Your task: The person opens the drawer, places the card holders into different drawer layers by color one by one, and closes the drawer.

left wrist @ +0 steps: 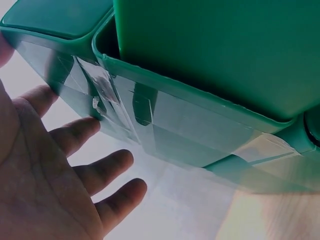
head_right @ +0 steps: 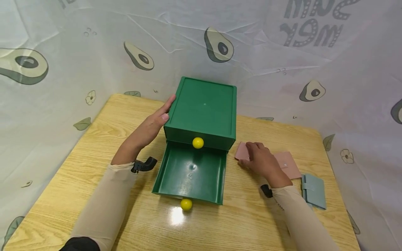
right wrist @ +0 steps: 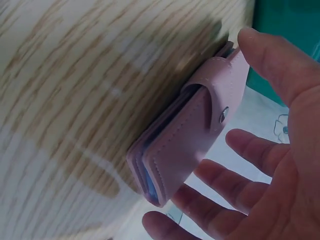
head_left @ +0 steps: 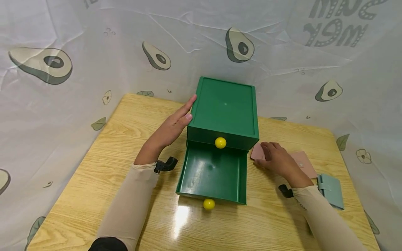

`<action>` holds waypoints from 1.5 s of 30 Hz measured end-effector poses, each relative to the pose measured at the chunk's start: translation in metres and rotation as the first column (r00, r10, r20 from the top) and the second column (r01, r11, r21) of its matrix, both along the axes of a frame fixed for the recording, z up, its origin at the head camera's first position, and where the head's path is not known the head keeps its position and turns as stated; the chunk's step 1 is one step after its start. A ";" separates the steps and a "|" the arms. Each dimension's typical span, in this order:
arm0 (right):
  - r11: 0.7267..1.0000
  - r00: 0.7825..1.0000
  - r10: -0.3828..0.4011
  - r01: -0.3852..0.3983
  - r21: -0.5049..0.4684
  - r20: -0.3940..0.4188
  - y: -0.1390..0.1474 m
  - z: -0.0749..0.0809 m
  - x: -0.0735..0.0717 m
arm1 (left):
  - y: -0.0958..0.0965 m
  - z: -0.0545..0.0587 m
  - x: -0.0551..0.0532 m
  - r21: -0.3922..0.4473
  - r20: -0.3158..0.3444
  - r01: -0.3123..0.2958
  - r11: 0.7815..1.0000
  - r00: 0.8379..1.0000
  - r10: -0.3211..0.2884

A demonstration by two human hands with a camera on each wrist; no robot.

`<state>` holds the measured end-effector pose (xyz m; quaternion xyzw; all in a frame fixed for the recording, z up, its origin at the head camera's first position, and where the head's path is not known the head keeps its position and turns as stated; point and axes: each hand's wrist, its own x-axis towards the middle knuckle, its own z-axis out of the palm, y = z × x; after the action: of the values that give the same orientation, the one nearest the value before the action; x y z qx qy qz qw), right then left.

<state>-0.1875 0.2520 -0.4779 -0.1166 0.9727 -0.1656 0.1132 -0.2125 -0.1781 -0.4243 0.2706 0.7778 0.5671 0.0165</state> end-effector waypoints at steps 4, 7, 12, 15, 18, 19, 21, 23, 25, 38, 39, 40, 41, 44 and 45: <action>1.000 1.000 0.006 -0.006 0.000 0.007 0.000 -0.002 0.001 | 0.001 -0.001 -0.001 -0.003 0.000 0.000 1.000 1.000 0.000; 1.000 1.000 0.007 -0.007 0.008 0.001 0.000 -0.003 0.001 | 0.002 0.000 0.000 -0.003 -0.001 0.001 1.000 1.000 -0.001; 1.000 1.000 -0.006 0.006 0.005 -0.010 0.000 -0.006 0.001 | 0.004 0.002 0.001 -0.009 -0.003 0.002 1.000 1.000 -0.002; 1.000 1.000 -0.014 0.014 0.004 -0.012 0.001 -0.007 0.002 | 0.004 0.002 0.001 -0.013 -0.007 0.002 1.000 1.000 -0.003; 1.000 1.000 -0.020 0.020 0.009 -0.021 0.001 -0.007 0.002 | 0.005 0.002 0.001 -0.010 -0.005 0.002 1.000 1.000 -0.002; 1.000 0.999 -0.020 0.021 0.012 -0.025 0.001 -0.007 0.002 | 0.005 0.001 0.001 -0.009 -0.002 0.002 1.000 1.000 -0.002; 1.000 0.999 -0.022 0.023 0.016 -0.031 0.002 -0.007 0.003 | 0.005 0.000 0.001 -0.006 0.002 0.002 1.000 1.000 -0.002; 0.999 0.999 -0.025 0.026 0.022 -0.037 0.003 -0.006 0.004 | 0.004 -0.002 0.000 -0.006 0.004 0.002 1.000 1.000 -0.002; 0.999 0.999 -0.027 0.028 0.030 -0.045 0.004 -0.005 0.005 | 0.004 -0.002 0.000 -0.005 0.007 0.000 1.000 1.000 0.000; 0.998 0.997 -0.010 0.015 0.057 -0.081 0.002 0.021 0.017 | 0.003 0.001 0.001 0.005 0.011 0.003 1.000 1.000 -0.003; 0.998 0.996 0.000 0.005 0.056 -0.086 0.002 0.023 0.019 | 0.003 0.001 0.001 0.005 0.012 0.003 1.000 1.000 -0.003; 0.998 0.996 0.009 -0.004 0.056 -0.092 0.002 0.026 0.020 | 0.003 0.001 0.001 0.005 0.012 0.002 1.000 1.000 -0.002; 0.998 0.995 0.018 -0.012 0.059 -0.096 0.001 0.028 0.022 | 0.003 0.001 0.001 0.005 0.012 0.001 1.000 1.000 -0.001; 0.997 0.993 0.041 -0.033 0.072 -0.113 -0.001 0.036 0.026 | 0.003 0.002 0.001 0.004 0.012 0.001 1.000 1.000 -0.002; 0.996 0.992 0.047 -0.039 0.075 -0.118 -0.002 0.038 0.028 | 0.003 0.002 0.000 0.003 0.012 0.001 1.000 1.000 -0.001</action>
<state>-0.1598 0.2505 -0.4394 -0.1431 0.9804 -0.1203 0.0621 -0.2123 -0.1749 -0.4227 0.2677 0.7766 0.5699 0.0211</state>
